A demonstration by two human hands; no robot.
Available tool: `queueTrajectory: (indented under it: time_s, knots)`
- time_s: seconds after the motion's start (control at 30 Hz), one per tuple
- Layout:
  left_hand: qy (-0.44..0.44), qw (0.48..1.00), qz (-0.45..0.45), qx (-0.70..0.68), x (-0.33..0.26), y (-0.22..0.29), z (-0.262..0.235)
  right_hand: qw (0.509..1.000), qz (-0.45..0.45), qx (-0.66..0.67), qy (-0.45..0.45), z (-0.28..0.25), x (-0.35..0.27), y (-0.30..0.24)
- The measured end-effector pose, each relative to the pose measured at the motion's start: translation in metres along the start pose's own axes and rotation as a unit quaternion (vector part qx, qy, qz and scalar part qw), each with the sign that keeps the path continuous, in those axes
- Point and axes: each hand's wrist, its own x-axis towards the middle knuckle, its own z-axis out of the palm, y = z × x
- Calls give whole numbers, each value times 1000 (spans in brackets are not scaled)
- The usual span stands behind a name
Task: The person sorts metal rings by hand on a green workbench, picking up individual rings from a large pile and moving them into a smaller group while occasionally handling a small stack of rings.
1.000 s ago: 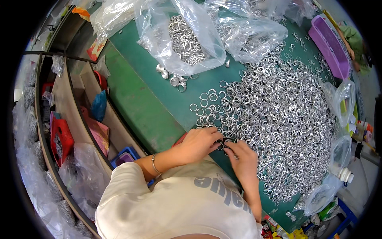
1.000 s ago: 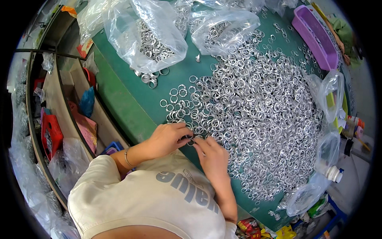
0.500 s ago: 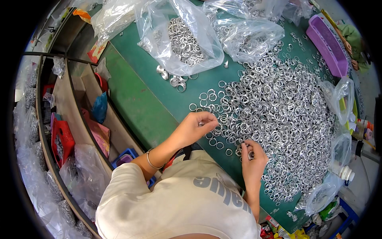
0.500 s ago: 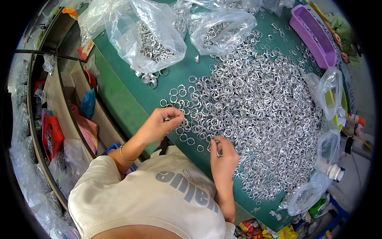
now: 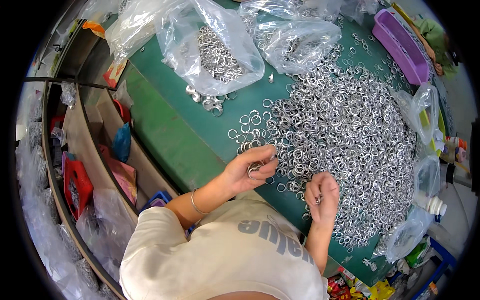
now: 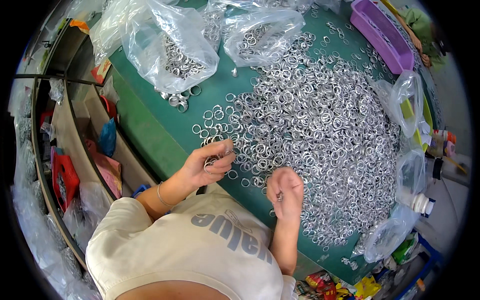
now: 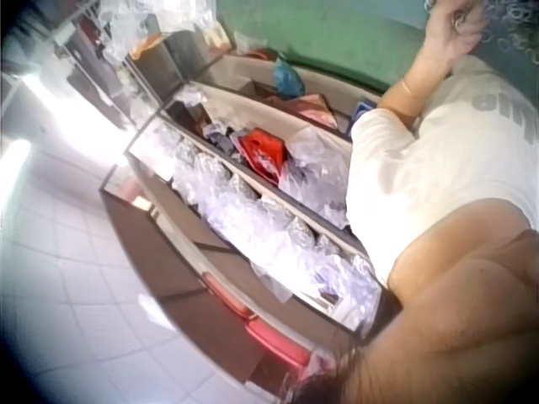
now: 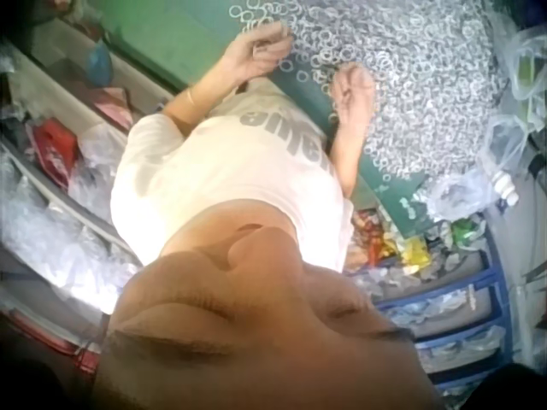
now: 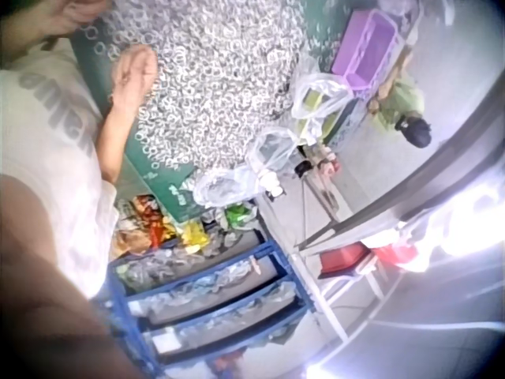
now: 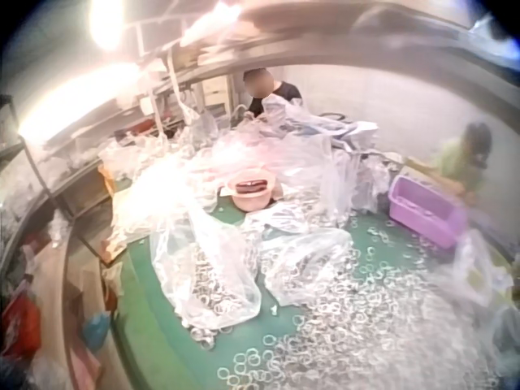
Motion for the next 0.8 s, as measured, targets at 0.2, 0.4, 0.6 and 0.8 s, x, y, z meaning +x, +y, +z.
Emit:
queueTrajectory:
  time_s: [0.2,0.4,0.6,0.8]
  knots:
    - [90,990,51,92,4,1,1,665,-272,-689,92,26,26,8]
    - [155,955,81,238,1,-4,17,649,-204,-724,115,17,13,-8]
    - [82,958,68,267,2,-9,14,731,-176,-644,141,17,14,-18]
    - [61,978,14,198,8,-8,15,618,-190,-760,65,33,54,-13]
